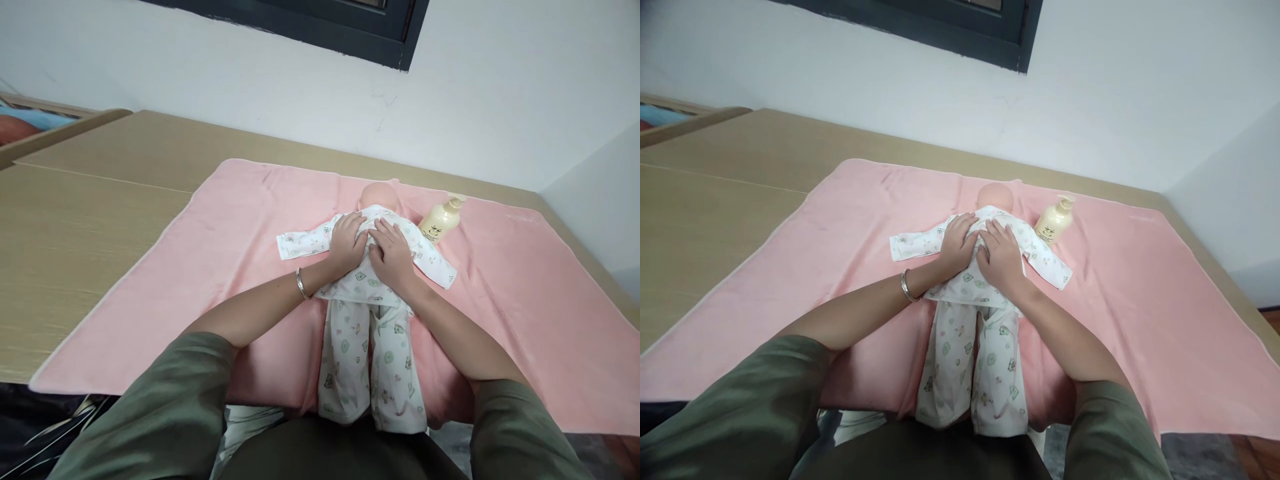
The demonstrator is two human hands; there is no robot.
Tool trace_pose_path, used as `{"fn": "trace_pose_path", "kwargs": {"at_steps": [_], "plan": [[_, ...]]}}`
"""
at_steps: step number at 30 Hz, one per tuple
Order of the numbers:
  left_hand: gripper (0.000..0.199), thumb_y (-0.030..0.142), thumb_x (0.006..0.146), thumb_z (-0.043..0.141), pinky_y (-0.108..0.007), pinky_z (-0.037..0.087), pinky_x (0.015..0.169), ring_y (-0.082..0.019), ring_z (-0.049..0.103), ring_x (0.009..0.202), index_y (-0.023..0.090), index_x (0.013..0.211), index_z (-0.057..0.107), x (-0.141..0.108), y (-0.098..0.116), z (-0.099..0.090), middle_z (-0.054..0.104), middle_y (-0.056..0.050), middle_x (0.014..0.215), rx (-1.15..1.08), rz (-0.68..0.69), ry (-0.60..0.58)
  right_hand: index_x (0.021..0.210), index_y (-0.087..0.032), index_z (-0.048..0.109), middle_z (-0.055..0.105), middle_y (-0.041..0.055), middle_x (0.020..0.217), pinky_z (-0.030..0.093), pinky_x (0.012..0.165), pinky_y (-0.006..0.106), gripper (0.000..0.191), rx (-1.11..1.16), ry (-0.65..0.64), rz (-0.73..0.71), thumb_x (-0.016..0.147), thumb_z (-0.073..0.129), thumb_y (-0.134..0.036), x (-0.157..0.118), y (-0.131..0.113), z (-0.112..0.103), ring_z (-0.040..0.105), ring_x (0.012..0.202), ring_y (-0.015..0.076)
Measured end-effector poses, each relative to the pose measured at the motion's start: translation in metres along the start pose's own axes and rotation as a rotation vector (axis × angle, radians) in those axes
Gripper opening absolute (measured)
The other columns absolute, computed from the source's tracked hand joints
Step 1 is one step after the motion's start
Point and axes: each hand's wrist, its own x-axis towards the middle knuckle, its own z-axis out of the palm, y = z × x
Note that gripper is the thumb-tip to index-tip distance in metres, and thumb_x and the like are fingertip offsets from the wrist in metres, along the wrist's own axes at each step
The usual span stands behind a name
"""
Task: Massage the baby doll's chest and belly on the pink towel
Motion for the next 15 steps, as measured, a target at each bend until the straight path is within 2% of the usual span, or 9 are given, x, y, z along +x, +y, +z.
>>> {"fn": "trace_pose_path", "kwargs": {"at_steps": [10, 13, 15], "plan": [[0.046, 0.030, 0.090, 0.037, -0.045, 0.038, 0.110, -0.025, 0.053, 0.121, 0.005, 0.117, 0.064, 0.002, -0.004, 0.002, 0.061, -0.016, 0.125, 0.005, 0.028, 0.013, 0.112, -0.010, 0.068, 0.058, 0.0126, 0.130, 0.034, 0.112, 0.054, 0.036, 0.035, 0.048, -0.011, 0.092, 0.039, -0.018, 0.001, 0.001, 0.009, 0.049, 0.129, 0.0301], [0.045, 0.030, 0.090, 0.037, -0.044, 0.039, 0.108, -0.025, 0.053, 0.119, 0.006, 0.118, 0.063, 0.002, -0.003, 0.000, 0.062, -0.016, 0.123, 0.012, 0.041, 0.004, 0.110, -0.013, 0.069, 0.057, 0.0141, 0.131, 0.037, 0.110, 0.054, 0.034, 0.096, 0.076, -0.040, 0.093, 0.041, -0.023, 0.009, -0.003, -0.012, 0.052, 0.127, 0.0303], [0.044, 0.030, 0.090, 0.037, -0.043, 0.039, 0.109, -0.025, 0.053, 0.120, 0.008, 0.119, 0.062, 0.002, -0.002, -0.002, 0.061, -0.016, 0.124, 0.017, 0.027, -0.014, 0.127, -0.015, 0.062, 0.048, 0.0145, 0.142, 0.037, 0.113, 0.050, 0.039, 0.139, 0.050, -0.030, 0.099, 0.042, -0.033, 0.012, -0.007, -0.039, 0.044, 0.134, 0.0284]]}}
